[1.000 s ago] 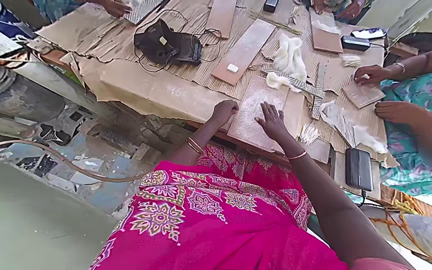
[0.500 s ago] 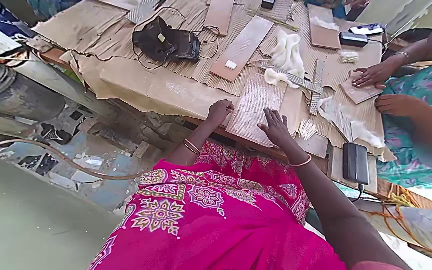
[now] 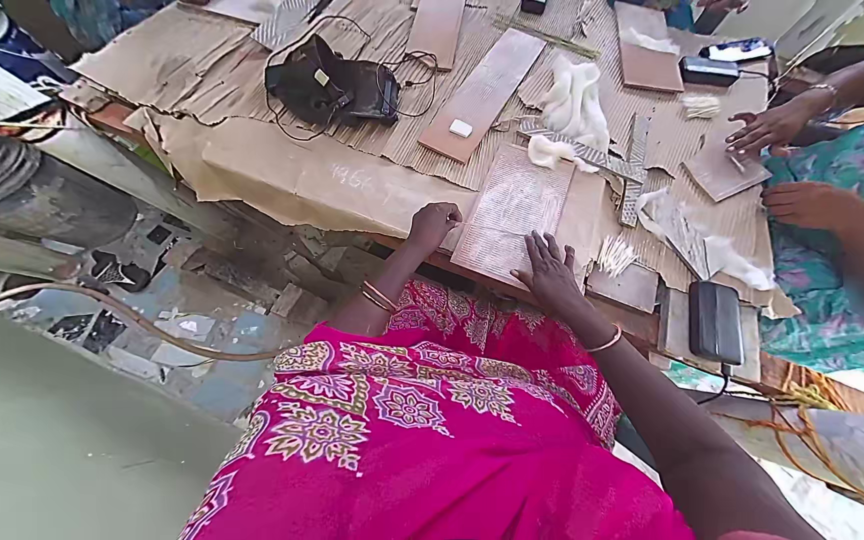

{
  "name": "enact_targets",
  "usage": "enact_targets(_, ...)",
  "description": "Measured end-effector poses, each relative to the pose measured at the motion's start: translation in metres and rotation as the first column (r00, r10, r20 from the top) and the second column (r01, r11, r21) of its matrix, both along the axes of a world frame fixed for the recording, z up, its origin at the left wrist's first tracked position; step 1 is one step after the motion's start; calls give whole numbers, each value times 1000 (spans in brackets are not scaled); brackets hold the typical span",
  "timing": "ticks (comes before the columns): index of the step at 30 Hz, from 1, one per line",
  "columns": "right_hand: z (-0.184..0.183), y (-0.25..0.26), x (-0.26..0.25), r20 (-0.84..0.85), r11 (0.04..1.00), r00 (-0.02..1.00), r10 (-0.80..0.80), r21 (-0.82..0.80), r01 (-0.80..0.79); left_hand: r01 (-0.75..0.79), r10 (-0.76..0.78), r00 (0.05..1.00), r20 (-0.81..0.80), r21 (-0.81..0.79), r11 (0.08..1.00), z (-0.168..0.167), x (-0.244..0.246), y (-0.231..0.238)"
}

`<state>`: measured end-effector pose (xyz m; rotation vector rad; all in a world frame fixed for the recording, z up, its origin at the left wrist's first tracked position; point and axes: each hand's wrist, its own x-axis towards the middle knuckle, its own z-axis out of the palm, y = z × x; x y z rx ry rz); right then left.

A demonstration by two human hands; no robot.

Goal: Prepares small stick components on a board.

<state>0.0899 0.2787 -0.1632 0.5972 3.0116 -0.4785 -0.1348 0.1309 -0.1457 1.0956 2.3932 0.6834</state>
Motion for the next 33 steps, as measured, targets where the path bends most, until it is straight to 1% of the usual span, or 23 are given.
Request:
enact_targets(2, 17, 5, -13, -60, 999, 998, 1, -37, -3, -23, 23, 1000, -12, 37, 999, 2, -3, 6)
enact_targets(4, 27, 15, -41, -41, 998, 999, -31, -63, 28, -46, 48, 998, -31, 62, 997, 5, -8, 17)
enact_targets(6, 14, 31, -78, 19, 997, 998, -68, -39, 69, -59, 62, 996, -62, 44, 997, 9, -15, 28)
enact_targets(8, -2, 33, -90, 49, 997, 996, -79, -20, 80, -62, 62, 996, -70, 1, 998, 6, -17, 34)
enact_targets(10, -10, 22, -74, 63, 997, 995, -75, -24, 77, -43, 42, 998, -55, -27, 999, -2, -15, 31)
enact_targets(12, -8, 3, -44, 40, 998, 997, -62, -30, 63, -18, 17, 1000, -26, -39, 999, -6, -9, 23)
enact_targets(14, 7, -15, -17, -25, 998, 999, -44, -52, 42, -7, 7, 1000, -26, -11, 1000, -7, -6, 15)
enact_targets(16, 23, -15, -19, -36, 996, 998, -49, -78, 46, 3, -1, 998, -69, 34, 999, -7, -3, 10)
enact_targets(18, 29, 1, -35, -104, 999, 994, -43, -7, 43, 11, 0, 991, -137, 78, 997, 7, 7, 9)
enact_targets(19, 26, 14, -46, -118, 999, 993, -27, 38, 32, 15, -7, 988, -155, 54, 998, 26, 16, 9)
enact_targets(20, 27, 21, -54, -110, 998, 994, -18, 65, 25, 29, -31, 988, -152, -14, 999, 52, 26, 6)
enact_targets(21, 31, 24, -58, -83, 998, 996, -17, 64, 23, 30, -29, 982, -189, -1, 1000, 64, 27, 7)
enact_targets(22, 37, 25, -58, -59, 999, 998, -30, 24, 32, 18, 18, 964, -266, 135, 991, 58, 18, 10)
enact_targets(23, 42, 24, -56, -73, 997, 996, -55, -56, 51, 17, 70, 950, -303, 275, 961, 54, 9, 11)
enact_targets(24, 46, 24, -52, -109, 980, 990, -94, -183, 73, 7, 122, 949, -291, 406, 914, 53, 2, 12)
enact_targets(25, 45, 26, -48, -171, 934, 975, -140, -350, 73, -33, 165, 962, -217, 508, 861, 53, -1, 13)
enact_targets(26, 40, 27, -44, -244, 854, 952, -184, -519, 32, -90, 164, 983, -76, 585, 806, 49, 0, 17)
enact_targets(27, 34, 25, -42, -287, 725, 927, -239, -688, -26, -141, 102, 990, 97, 613, 777, 44, 8, 23)
enact_targets(28, 30, 19, -40, -288, 560, 911, -296, -825, -79, -158, 9, 970, 242, 603, 782, 37, 23, 29)
enact_targets(29, 28, 12, -39, -266, 417, 906, -328, -902, -114, -144, -89, 934, 345, 594, 792, 32, 39, 36)
enact_targets(30, 27, 4, -39, -239, 316, 911, -336, -940, -130, -134, -159, 899, 408, 602, 788, 30, 54, 45)
enact_targets(31, 25, -3, -36, -212, 248, 918, -335, -960, -131, -162, -187, 869, 458, 621, 767, 29, 67, 54)
enact_targets(33, 23, -15, -23, -144, 180, 929, -342, -980, -86, -272, -198, 813, 547, 659, 701, 31, 77, 69)
